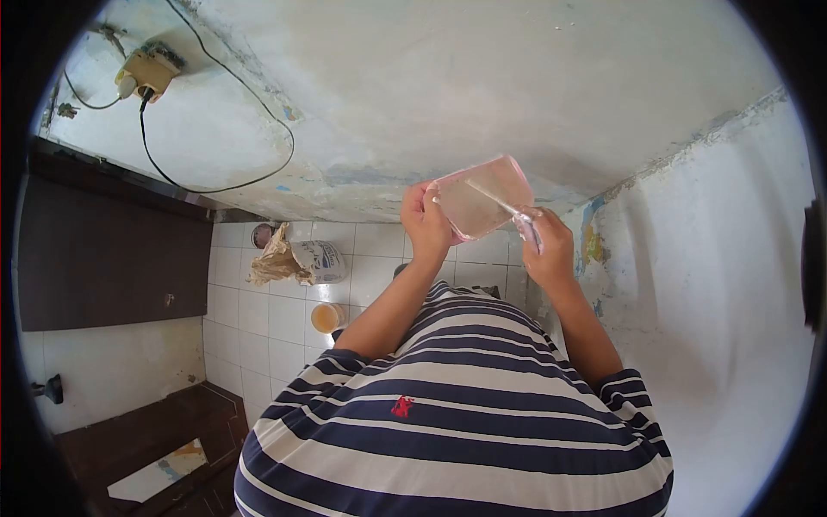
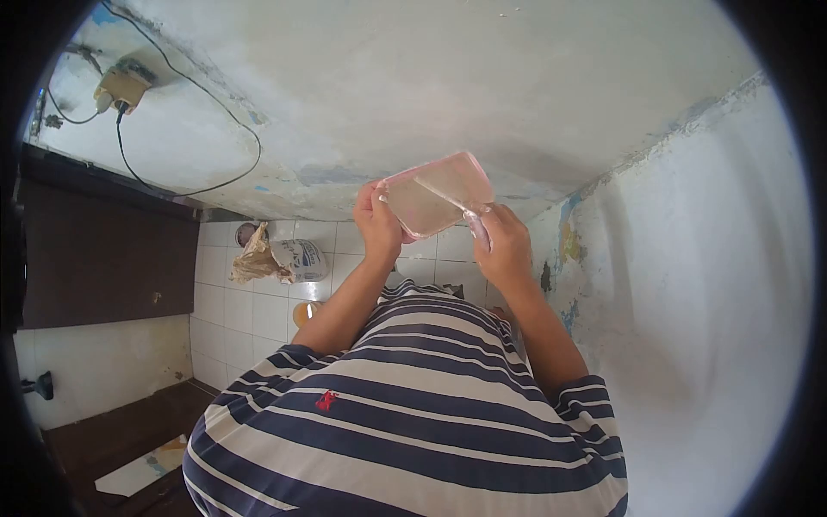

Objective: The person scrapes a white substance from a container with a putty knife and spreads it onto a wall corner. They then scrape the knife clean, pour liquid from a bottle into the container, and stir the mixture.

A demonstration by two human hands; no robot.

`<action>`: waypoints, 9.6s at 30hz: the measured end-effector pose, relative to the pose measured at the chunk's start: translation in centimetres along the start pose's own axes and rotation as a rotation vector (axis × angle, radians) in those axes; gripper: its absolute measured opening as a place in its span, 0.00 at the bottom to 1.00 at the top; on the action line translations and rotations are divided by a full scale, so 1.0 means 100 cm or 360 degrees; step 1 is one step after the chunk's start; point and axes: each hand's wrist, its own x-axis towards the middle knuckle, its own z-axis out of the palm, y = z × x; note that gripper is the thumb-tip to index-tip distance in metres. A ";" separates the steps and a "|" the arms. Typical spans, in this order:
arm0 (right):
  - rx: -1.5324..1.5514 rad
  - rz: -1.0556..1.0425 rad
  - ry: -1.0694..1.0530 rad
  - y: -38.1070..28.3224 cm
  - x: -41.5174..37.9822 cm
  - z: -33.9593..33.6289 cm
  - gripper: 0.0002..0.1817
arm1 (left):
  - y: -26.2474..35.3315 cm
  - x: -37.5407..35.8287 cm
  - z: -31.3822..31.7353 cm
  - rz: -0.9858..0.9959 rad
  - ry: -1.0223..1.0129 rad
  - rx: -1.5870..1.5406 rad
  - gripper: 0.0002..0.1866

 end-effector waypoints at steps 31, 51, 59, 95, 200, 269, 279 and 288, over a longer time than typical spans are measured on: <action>0.0109 -0.0065 -0.0550 -0.013 0.010 -0.083 0.18 | 0.002 0.011 -0.036 -0.0222 -0.0079 -0.0454 0.15; 0.1189 0.1379 0.0845 -0.002 -0.056 -0.046 0.11 | 0.019 -0.002 -0.045 -0.0003 0.0136 -0.0496 0.15; -0.0317 -0.0247 -0.0911 -0.052 0.030 -0.079 0.15 | 0.042 -0.006 -0.038 0.0488 -0.0311 -0.0007 0.13; -0.0173 -0.0287 -0.1183 -0.024 0.035 -0.032 0.16 | 0.048 -0.005 -0.025 0.0427 -0.0493 -0.0033 0.13; -0.0432 0.1919 0.0286 0.126 -0.568 0.070 0.36 | -0.254 -0.201 -0.133 -0.1551 -0.0989 -0.0287 0.33; -0.0504 0.0877 -0.0268 0.023 -0.264 0.016 0.32 | -0.162 -0.187 -0.104 -0.0995 -0.0231 -0.1047 0.32; -0.0313 0.1873 0.0323 0.105 -0.508 0.071 0.32 | -0.212 -0.185 -0.133 -0.1238 -0.0445 -0.0964 0.32; -0.0940 0.1741 0.0305 0.141 -0.571 0.094 0.35 | -0.245 -0.191 -0.149 -0.1455 -0.0556 -0.0730 0.35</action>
